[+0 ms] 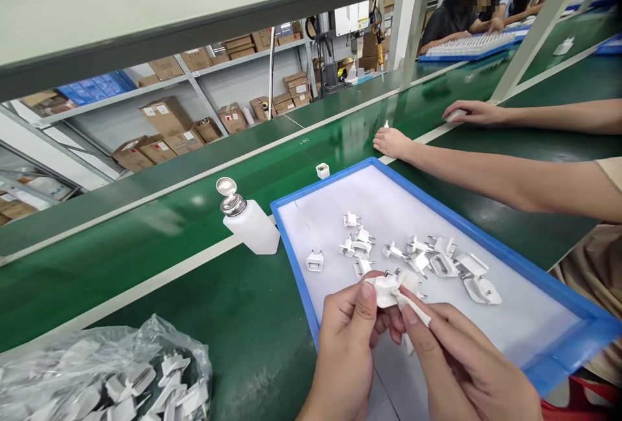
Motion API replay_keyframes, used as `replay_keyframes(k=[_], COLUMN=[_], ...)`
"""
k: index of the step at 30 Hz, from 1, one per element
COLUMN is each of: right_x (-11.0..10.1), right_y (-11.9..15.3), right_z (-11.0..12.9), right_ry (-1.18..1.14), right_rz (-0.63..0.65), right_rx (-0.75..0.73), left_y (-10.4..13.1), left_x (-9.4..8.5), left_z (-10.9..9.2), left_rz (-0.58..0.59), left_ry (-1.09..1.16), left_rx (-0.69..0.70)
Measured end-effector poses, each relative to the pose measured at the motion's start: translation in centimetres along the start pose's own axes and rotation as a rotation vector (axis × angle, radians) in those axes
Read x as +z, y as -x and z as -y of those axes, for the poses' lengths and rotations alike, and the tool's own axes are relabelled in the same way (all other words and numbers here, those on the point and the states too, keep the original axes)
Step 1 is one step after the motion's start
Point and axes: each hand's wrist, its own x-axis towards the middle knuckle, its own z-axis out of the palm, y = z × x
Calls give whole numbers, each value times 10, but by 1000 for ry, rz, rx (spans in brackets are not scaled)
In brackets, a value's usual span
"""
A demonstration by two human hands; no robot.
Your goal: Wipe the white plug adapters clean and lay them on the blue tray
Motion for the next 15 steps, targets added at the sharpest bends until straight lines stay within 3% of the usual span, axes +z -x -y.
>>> replay_keyframes(k=[5,10,15], right_x=[-1,4,1], right_y=[-17,-10,-3], right_z=[-12,-29,-31], right_ry=[-324,-685,-878], right_rz=[85,150,106], right_rx=[185,559,853], left_y=[-1,-1,-5], left_x=[-4,-15,-20], left_z=[-8,-9,-1], left_rz=[44,-139,-118], left_ry=[-370,-896,-1125], left_rx=[146,607,1042])
